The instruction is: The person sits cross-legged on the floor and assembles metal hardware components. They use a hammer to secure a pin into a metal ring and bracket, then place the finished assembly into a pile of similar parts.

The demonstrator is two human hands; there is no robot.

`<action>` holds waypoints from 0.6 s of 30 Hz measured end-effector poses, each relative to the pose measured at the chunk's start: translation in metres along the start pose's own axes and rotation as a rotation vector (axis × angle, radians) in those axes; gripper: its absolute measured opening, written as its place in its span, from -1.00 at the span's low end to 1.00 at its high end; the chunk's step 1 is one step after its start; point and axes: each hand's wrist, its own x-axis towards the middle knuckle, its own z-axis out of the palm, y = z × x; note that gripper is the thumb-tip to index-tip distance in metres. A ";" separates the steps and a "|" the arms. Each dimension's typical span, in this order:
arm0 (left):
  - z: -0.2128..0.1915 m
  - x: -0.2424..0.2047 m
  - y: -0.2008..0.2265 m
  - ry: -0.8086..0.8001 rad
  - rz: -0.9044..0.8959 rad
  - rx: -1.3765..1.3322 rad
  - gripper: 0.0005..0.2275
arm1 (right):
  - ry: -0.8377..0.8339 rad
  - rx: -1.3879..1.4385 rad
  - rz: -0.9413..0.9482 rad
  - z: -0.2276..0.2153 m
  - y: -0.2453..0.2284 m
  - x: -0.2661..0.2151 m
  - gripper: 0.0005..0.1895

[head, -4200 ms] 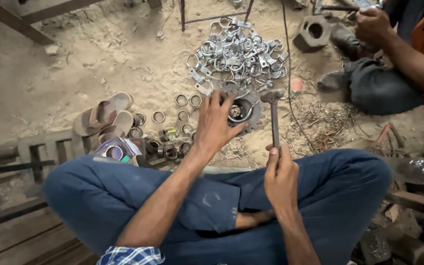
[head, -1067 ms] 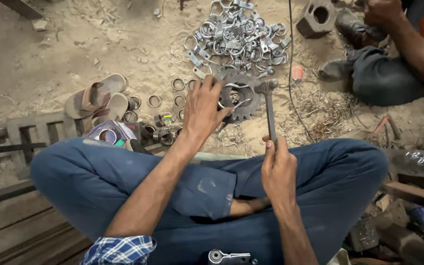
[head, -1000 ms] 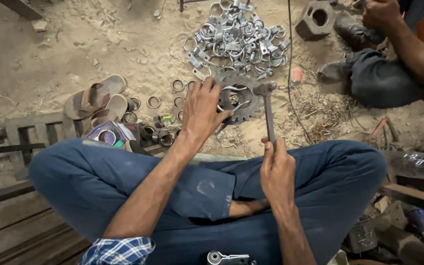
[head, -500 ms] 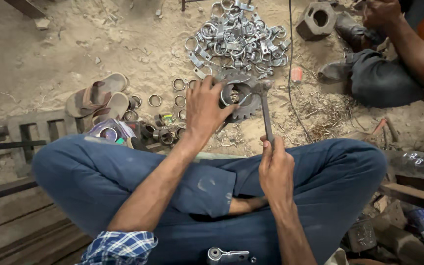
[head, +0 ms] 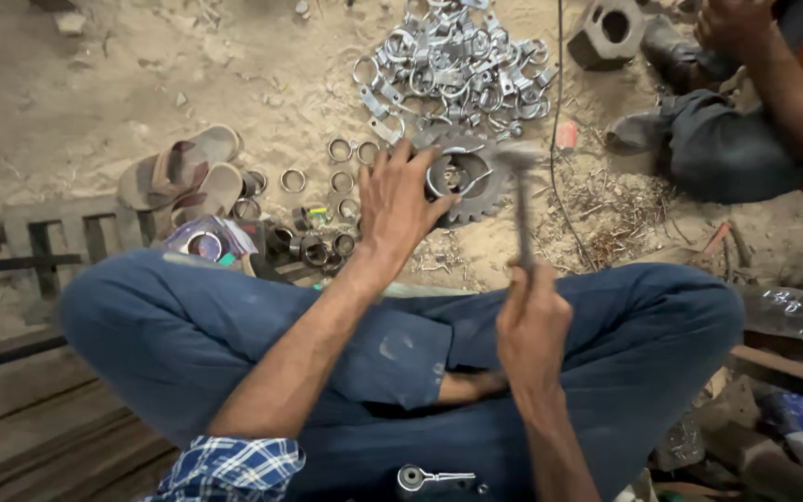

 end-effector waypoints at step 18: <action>0.003 -0.002 -0.002 -0.056 -0.042 0.070 -0.39 | 0.118 0.106 -0.064 0.003 0.008 -0.008 -0.81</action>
